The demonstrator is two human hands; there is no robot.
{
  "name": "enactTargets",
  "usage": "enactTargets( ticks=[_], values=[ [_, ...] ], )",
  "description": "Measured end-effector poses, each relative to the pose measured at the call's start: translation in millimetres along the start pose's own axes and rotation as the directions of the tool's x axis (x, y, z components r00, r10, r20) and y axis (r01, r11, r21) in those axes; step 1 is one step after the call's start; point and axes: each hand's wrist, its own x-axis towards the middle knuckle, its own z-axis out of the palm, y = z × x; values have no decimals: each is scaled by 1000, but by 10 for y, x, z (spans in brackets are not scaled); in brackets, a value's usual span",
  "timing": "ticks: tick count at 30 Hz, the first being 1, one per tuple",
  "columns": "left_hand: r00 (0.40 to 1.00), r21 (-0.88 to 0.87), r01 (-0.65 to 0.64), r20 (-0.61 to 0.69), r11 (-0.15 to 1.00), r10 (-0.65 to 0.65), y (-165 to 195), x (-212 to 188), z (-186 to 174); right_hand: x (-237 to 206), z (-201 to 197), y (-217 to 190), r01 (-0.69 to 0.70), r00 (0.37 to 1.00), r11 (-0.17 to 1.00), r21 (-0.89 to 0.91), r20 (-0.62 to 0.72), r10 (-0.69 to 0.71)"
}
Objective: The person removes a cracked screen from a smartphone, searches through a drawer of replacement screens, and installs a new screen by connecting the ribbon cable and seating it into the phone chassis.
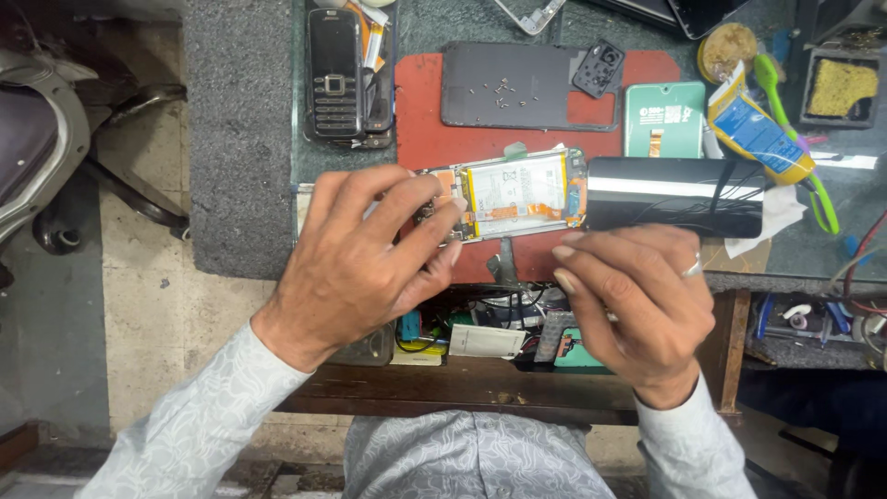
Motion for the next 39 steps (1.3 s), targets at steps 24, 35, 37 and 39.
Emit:
enactTargets(
  ticks=[24,35,37,39],
  values=[
    [998,9,-18,63,1000,17,-181,217,109,-344,83,50,-138,990,990,-12,-44,138],
    [992,-8,-2,123,1000,3,-143,315,79,-475,-26,108,-173,978,984,-32,-122,168],
    [992,-9,-1,125,1000,2,-120,304,62,-513,-82,92,-171,977,984,-46,-140,163],
    [993,-9,-11,118,1000,12,-92,293,41,-586,-150,79,-167,974,983,-72,-166,153]
  ],
)
